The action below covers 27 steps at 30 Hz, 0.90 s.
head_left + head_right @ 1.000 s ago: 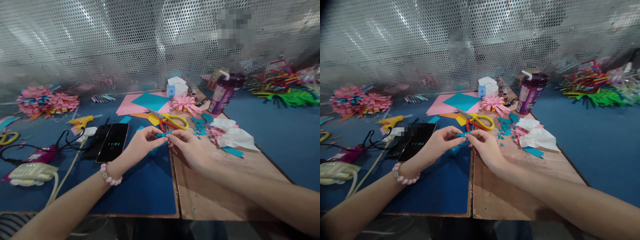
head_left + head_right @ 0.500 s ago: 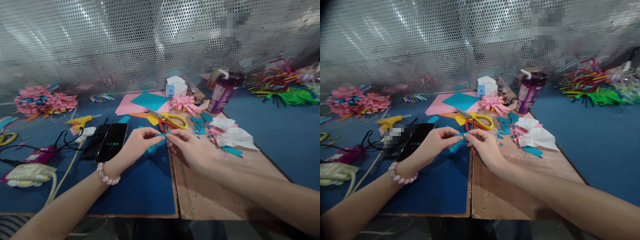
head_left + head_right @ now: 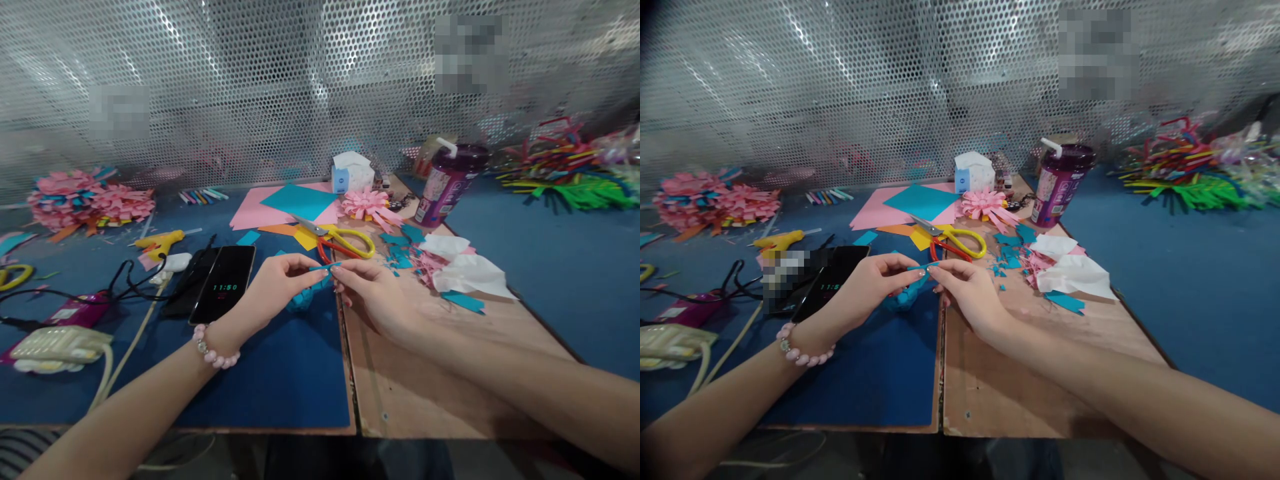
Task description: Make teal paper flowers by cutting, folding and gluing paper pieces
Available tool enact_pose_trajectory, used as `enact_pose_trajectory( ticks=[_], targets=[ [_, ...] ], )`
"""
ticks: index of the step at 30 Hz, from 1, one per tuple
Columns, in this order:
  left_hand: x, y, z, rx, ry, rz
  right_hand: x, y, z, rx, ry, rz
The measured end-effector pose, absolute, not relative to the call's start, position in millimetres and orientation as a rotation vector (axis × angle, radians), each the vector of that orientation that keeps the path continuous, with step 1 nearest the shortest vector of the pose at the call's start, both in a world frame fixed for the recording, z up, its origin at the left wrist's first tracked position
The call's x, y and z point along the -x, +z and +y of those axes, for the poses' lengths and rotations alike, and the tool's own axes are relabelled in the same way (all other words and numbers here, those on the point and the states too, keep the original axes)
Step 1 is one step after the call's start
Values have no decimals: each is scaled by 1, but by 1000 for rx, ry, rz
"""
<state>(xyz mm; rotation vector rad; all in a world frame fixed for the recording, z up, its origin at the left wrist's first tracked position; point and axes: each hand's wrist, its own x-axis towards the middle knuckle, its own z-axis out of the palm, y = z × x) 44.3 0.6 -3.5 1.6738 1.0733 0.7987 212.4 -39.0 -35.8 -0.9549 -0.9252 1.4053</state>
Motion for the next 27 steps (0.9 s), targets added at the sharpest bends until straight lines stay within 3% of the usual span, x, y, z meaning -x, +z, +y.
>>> enact_pose_trajectory(
  ticks=[27],
  targets=[
    [-45, -5, 0, -1667, 827, 1065, -213, -38, -37, 952, 1445, -911]
  ],
)
